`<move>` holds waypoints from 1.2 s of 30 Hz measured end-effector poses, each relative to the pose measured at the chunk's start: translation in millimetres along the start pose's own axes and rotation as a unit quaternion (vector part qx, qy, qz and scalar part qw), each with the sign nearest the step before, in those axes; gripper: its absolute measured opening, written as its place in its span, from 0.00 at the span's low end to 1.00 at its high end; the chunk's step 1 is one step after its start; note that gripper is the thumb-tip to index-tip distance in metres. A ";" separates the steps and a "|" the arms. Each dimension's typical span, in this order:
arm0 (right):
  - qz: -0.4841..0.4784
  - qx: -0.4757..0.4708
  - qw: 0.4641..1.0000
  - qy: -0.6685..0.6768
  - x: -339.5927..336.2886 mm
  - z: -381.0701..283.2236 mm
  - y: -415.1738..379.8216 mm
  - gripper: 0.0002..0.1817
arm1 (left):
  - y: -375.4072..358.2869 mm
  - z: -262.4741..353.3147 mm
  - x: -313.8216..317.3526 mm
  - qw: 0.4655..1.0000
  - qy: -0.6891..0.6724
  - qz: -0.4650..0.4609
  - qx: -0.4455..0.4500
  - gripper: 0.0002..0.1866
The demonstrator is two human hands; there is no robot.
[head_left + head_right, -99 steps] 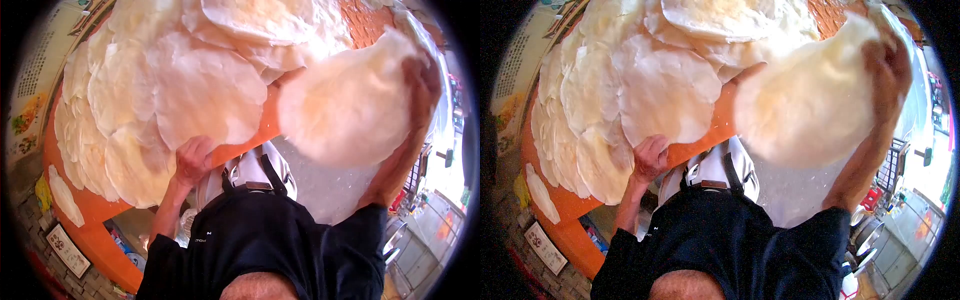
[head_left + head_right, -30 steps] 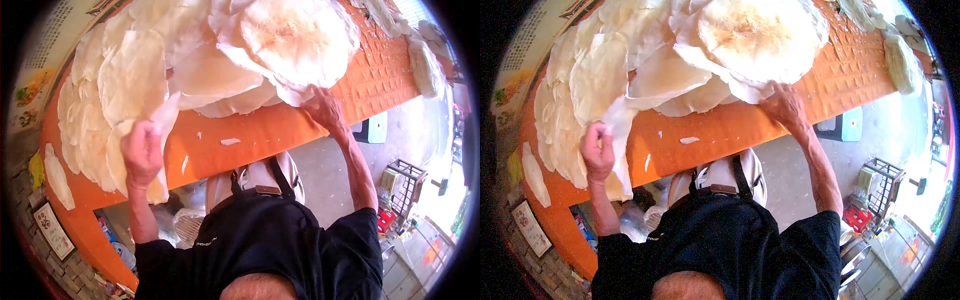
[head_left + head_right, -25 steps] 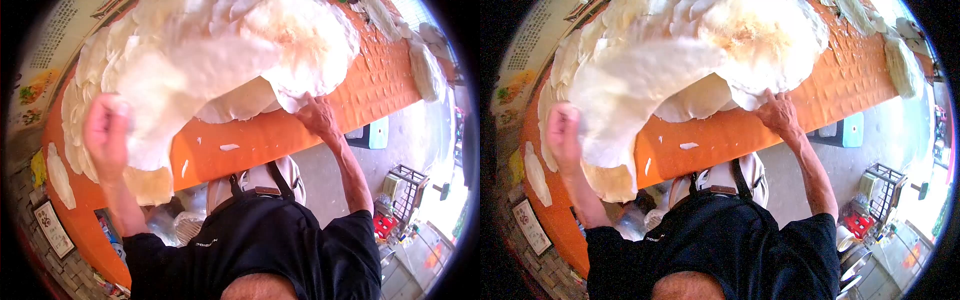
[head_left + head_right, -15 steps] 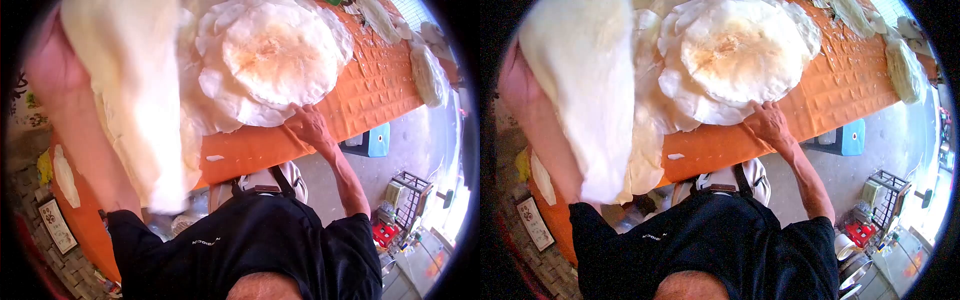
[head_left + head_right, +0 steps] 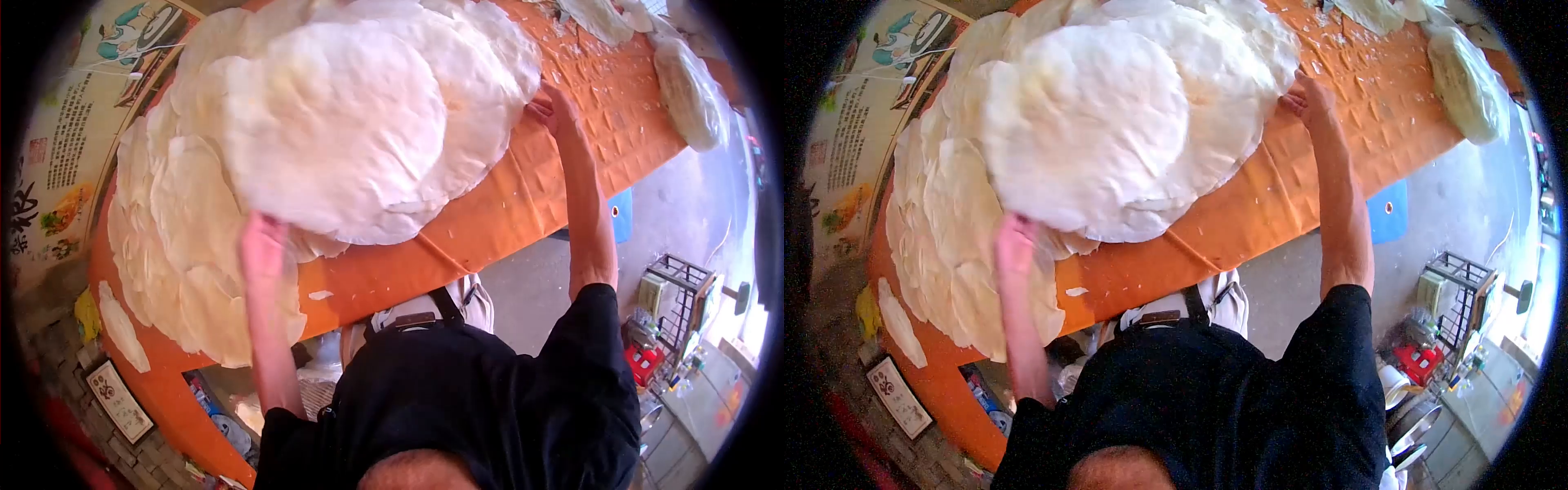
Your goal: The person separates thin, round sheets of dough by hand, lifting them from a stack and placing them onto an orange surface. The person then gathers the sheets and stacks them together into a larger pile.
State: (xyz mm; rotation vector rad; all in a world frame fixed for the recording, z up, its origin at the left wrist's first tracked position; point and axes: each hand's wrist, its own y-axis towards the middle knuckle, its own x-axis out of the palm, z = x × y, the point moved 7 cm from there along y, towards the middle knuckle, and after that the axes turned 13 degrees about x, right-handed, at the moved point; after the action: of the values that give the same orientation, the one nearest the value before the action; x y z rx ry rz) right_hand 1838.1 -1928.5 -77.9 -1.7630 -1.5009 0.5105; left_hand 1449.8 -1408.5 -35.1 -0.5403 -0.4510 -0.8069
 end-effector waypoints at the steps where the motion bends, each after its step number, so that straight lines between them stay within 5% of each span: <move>1: 0.022 0.017 1.000 -0.008 4.3 -2.3 4.3 0.24 | -20.8 -18.5 -4.8 0.993 0.076 0.081 -0.032 0.15; 2: 0.031 0.022 0.999 0.002 4.5 -2.7 18.8 0.23 | -43.9 -38.8 -5.0 0.973 0.150 0.160 -0.065 0.15; 6: 0.045 0.039 0.995 -0.081 -4.4 -5.9 78.8 0.18 | -76.3 -39.8 -16.8 0.947 0.279 0.147 0.056 0.17; 8: 0.090 -0.056 0.974 -0.202 8.7 -29.9 78.7 0.14 | -81.9 -32.8 -5.8 0.931 0.335 0.105 0.099 0.17; 10: 0.184 -0.252 0.890 -0.331 32.9 -82.3 29.0 0.11 | -89.2 -24.6 -8.1 0.874 0.458 0.091 0.133 0.19; 11: 0.141 -0.398 0.831 -0.363 55.1 -116.1 -6.0 0.09 | -93.3 -20.7 -21.6 0.820 0.543 0.077 0.165 0.20; 13: 0.066 -0.673 0.621 -0.397 93.5 -163.6 -89.9 0.08 | -112.1 -8.6 -24.2 0.689 0.689 0.040 0.221 0.22; 14: 0.135 -0.668 0.549 -0.484 115.0 -179.0 -126.5 0.11 | -113.5 -0.5 -15.5 0.614 0.751 0.017 0.244 0.24; 15: 0.130 -0.646 0.589 -0.468 136.3 -185.3 -160.9 0.11 | -115.5 3.8 -9.9 0.533 0.805 -0.010 0.260 0.25; 18: 0.081 -0.586 0.622 -0.513 201.7 -137.1 -245.9 0.13 | -118.5 0.3 -21.7 0.530 0.813 -0.021 0.238 0.29; 21: -0.016 -0.632 0.492 -0.598 225.9 -56.3 -252.2 0.07 | -119.0 2.0 -28.5 0.565 0.791 -0.004 0.233 0.28; 22: -0.053 -0.661 0.411 -0.626 230.9 -22.7 -234.0 0.08 | -120.6 4.6 -27.1 0.560 0.795 -0.005 0.234 0.28; 23: -0.122 -0.582 0.511 -0.621 228.5 9.7 -220.4 0.07 | -123.1 8.5 -24.0 0.555 0.798 -0.004 0.234 0.27; 24: -0.089 -0.559 0.404 -0.718 227.2 51.5 -195.3 0.10 | -125.5 9.6 -22.8 0.551 0.801 -0.005 0.234 0.26; 25: -0.122 -0.558 0.406 -0.713 217.0 86.6 -190.7 0.16 | -129.9 9.5 -19.4 0.506 0.817 -0.007 0.275 0.20; 26: -0.164 -0.510 0.379 -0.754 208.6 115.8 -195.1 0.21 | -133.2 11.0 -20.4 0.523 0.804 0.012 0.282 0.17; 30: -0.265 -0.532 0.516 -0.617 264.0 162.8 -298.1 0.20 | -144.4 42.5 -18.0 0.581 0.743 0.063 0.325 0.03; 31: -0.284 -0.443 0.578 -0.623 274.1 180.5 -304.0 0.18 | -146.2 52.3 -19.9 0.604 0.727 0.074 0.318 0.03; 33: -0.409 -0.063 0.753 -0.512 288.5 253.0 -292.6 0.26 | -157.2 78.5 -6.9 0.604 0.694 0.065 0.385 0.04; 35: -0.431 0.198 0.773 -0.421 298.1 311.9 -292.6 0.32 | -170.0 74.4 10.1 0.610 0.688 0.019 0.392 0.04; 36: -0.430 0.219 0.775 -0.408 305.9 329.1 -292.4 0.31 | -174.6 67.9 15.1 0.627 0.677 0.000 0.386 0.04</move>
State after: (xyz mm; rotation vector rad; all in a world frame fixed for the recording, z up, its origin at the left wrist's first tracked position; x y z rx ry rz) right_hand 1481.0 -1533.3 -17.2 -0.3169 -2.2971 1.0744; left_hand 1312.6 -1475.4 74.5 0.9296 0.6458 -0.7173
